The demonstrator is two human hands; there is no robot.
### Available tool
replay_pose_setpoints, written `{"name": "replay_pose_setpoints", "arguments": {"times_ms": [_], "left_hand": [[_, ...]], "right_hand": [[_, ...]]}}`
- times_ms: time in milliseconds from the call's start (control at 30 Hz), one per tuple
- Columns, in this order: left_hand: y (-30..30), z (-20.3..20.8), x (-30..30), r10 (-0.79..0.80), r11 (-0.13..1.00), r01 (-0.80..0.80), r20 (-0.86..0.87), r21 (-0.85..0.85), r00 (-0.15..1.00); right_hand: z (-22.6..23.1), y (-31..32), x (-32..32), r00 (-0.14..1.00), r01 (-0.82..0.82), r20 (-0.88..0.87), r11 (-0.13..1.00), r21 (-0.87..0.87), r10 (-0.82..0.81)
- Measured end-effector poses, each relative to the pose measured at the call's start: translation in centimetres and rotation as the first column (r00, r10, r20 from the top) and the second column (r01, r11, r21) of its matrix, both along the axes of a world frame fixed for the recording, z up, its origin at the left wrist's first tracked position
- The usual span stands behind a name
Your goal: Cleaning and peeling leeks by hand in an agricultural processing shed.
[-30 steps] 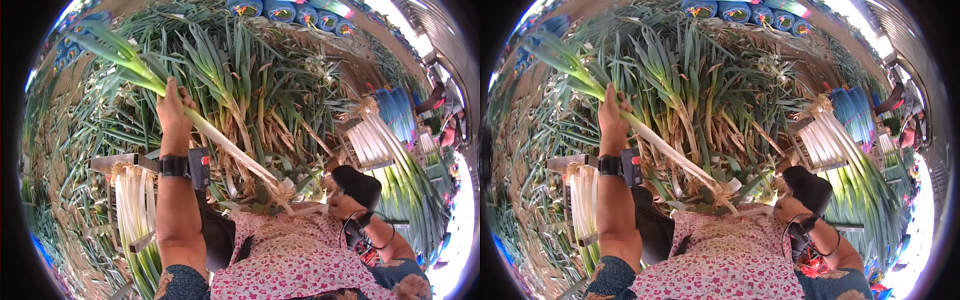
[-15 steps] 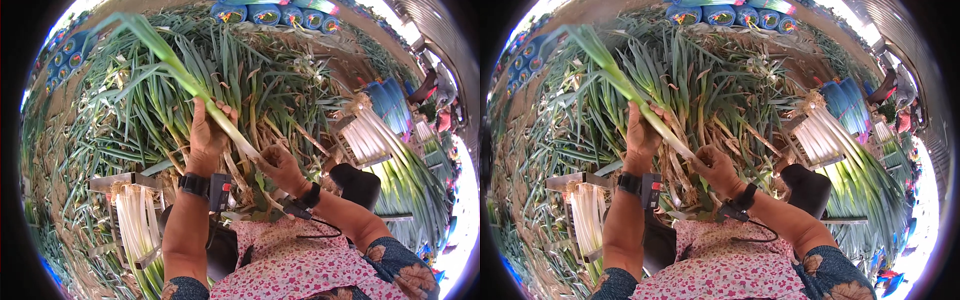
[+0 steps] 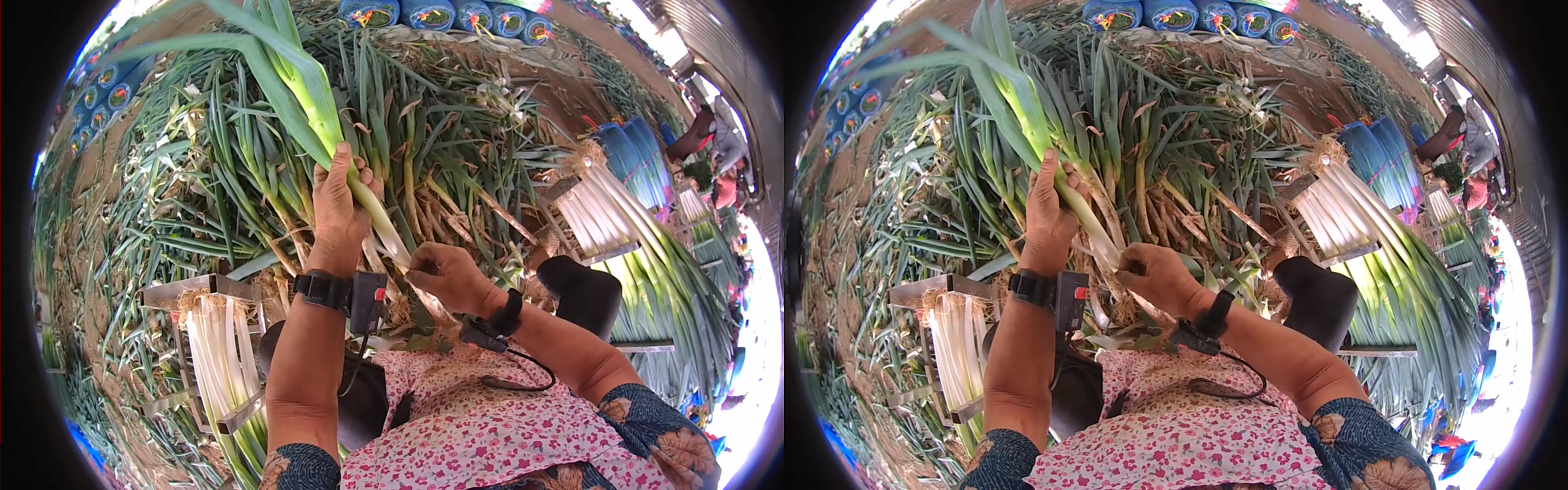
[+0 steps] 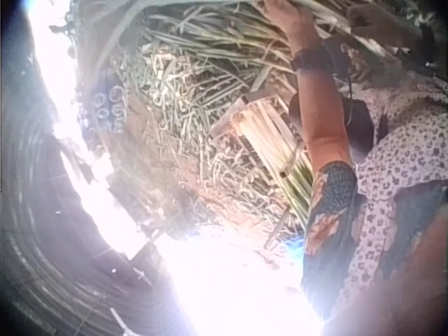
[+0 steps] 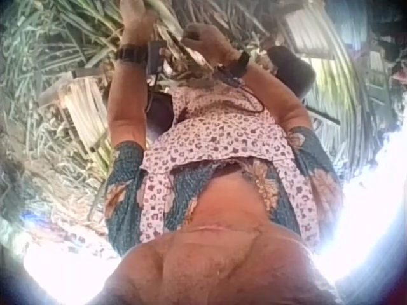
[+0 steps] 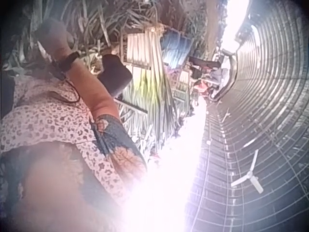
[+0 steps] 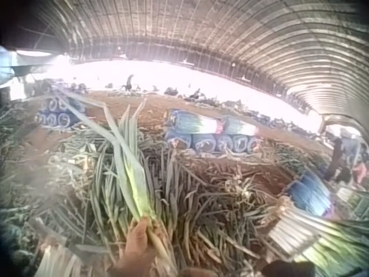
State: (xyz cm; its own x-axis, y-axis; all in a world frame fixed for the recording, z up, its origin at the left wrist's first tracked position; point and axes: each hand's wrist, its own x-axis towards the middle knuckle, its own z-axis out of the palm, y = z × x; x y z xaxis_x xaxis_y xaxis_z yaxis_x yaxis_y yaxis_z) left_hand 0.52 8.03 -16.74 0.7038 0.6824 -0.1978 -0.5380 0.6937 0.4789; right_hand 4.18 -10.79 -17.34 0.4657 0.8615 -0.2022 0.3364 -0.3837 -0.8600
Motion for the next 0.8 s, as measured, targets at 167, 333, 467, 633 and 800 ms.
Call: {"name": "replay_pose_setpoints", "arguments": {"times_ms": [167,333,467,633,800], "left_hand": [[0.4,-0.1,0.1,0.104,0.992,-0.1,-0.053,0.075,0.993],[1.9,0.3,-0.3,0.202,0.974,-0.187,-0.119,0.126,0.972],[0.5,1.5,-0.6,0.049,0.987,-0.037,-0.071,0.159,0.996],[4.4,-2.8,-1.1,0.213,0.975,-0.198,-0.171,0.1,0.962],[2.4,-2.4,-0.7,0.302,0.951,-0.262,-0.325,0.162,0.896]], "right_hand": [[-1.3,0.2,0.1,0.987,0.117,0.087,0.978,0.171,-0.134],[-0.9,-0.3,-0.1,0.99,-0.037,0.14,0.925,0.378,-0.017],[1.9,0.4,-1.1,0.598,0.6,-0.794,0.717,0.353,-0.11],[4.1,-4.4,-0.3,0.402,0.468,-0.906,0.821,0.326,0.131],[7.1,-13.1,-0.1,0.749,0.153,-0.646,0.987,-0.048,-0.148]]}}
